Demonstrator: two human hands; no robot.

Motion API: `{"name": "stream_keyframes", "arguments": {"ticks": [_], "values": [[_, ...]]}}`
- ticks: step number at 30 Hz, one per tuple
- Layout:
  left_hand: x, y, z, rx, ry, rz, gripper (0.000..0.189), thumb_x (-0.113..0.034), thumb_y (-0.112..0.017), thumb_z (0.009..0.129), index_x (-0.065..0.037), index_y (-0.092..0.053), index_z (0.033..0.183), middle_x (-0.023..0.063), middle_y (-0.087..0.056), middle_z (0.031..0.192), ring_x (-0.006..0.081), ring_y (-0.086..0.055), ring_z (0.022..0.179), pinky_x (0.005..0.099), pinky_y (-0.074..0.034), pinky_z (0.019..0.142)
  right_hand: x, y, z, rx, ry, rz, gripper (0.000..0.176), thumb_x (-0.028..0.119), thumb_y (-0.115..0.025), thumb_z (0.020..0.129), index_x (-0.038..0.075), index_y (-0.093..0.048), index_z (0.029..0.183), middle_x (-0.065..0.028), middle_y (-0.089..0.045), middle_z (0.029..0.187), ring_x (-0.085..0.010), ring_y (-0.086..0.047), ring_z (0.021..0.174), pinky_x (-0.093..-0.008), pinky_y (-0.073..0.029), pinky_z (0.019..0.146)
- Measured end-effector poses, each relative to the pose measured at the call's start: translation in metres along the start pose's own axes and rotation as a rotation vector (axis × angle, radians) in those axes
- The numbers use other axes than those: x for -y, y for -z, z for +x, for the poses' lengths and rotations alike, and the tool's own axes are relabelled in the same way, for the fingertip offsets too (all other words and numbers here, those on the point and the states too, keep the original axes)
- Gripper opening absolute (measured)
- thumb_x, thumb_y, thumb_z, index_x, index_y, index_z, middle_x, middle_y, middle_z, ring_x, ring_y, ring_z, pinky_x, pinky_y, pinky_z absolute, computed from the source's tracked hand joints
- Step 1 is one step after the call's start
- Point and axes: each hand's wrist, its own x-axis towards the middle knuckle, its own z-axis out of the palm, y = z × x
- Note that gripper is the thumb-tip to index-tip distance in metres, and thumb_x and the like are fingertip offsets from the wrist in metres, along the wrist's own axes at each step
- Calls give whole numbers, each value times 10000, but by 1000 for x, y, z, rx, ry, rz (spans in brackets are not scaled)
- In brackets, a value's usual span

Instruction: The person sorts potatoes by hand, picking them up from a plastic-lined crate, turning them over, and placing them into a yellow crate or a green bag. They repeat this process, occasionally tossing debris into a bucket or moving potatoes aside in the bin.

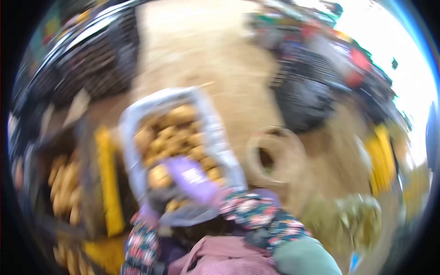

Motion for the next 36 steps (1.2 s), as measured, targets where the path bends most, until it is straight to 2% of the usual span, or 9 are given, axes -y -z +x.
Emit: {"name": "stream_keyframes", "arguments": {"ticks": [2, 4, 6, 8, 17, 22, 26, 32, 36], "values": [[-28, -12, 16, -78, 299, -453, 516, -439, -499, 941, -67, -470, 1298, 106, -562, 1253, 257, -569, 1125, 411, -460, 986, 11, 13, 5, 238, -272, -82, 353, 108, -551, 795, 87, -523, 1147, -129, -590, 997, -336, -569, 971, -475, -461, 785], [-48, -18, 28, -111, 402, -555, 524, -436, -506, 939, -68, -453, 1308, 106, -548, 1265, 259, -558, 1136, 412, -451, 993, 4, 1, -3, 124, -301, -126, 358, 117, -575, 779, 134, -530, 1133, -106, -573, 1001, -295, -543, 1028, -429, -434, 801], [-63, -17, 25, -105, 397, -492, 532, -432, -513, 936, -70, -436, 1318, 106, -534, 1278, 261, -547, 1146, 413, -442, 1000, 0, -3, -3, 221, -260, -139, 624, 150, -695, 663, 122, -465, 1242, -117, -532, 1057, -325, -490, 1086, -462, -411, 839], [-72, -23, 27, -74, 367, -430, 542, -429, -520, 934, -71, -419, 1329, 105, -520, 1291, 263, -536, 1157, 414, -432, 1008, -13, 8, -10, 177, -134, -135, 662, 167, -705, 650, 121, -459, 1263, -127, -522, 1069, -332, -479, 1098, -477, -394, 864], [-88, -37, 32, 30, 289, -259, 600, -413, -550, 923, -78, -342, 1375, 104, -456, 1349, 273, -486, 1204, 420, -390, 1040, -24, 23, -11, 160, -263, 110, 289, 202, -488, 871, 135, -540, 1147, -133, -577, 1043, -347, -608, 919, -434, -478, 739], [-90, -42, 34, 54, 303, -248, 640, -404, -567, 917, -82, -300, 1401, 103, -421, 1381, 278, -458, 1231, 423, -367, 1058, -51, -13, -7, 304, -477, 144, 366, 217, -539, 827, 132, -535, 1183, -132, -591, 1072, -342, -599, 974, -454, -471, 801], [-91, -36, 35, 42, 338, -283, 675, -397, -581, 912, -85, -265, 1421, 102, -392, 1407, 282, -436, 1252, 425, -348, 1072, -42, -19, -5, 108, -235, -218, 532, 218, -682, 695, 110, -533, 1195, -146, -571, 1073, -332, -524, 1107, -543, -351, 938], [-95, -30, 31, 17, 412, -365, 733, -386, -601, 905, -90, -214, 1452, 101, -350, 1445, 289, -402, 1284, 429, -320, 1093, -42, -14, -5, 250, -538, 217, 477, 267, -613, 776, 89, -512, 1207, -200, -607, 976, -385, -605, 931, -473, -474, 759], [-100, -23, 28, 5, 484, -458, 774, -379, -614, 900, -93, -180, 1473, 100, -321, 1471, 293, -380, 1305, 431, -301, 1108, -41, -17, -8, 175, -370, 55, 484, 256, -560, 823, 17, -479, 1236, -192, -622, 930, -388, -617, 873, -466, -484, 714]]}}
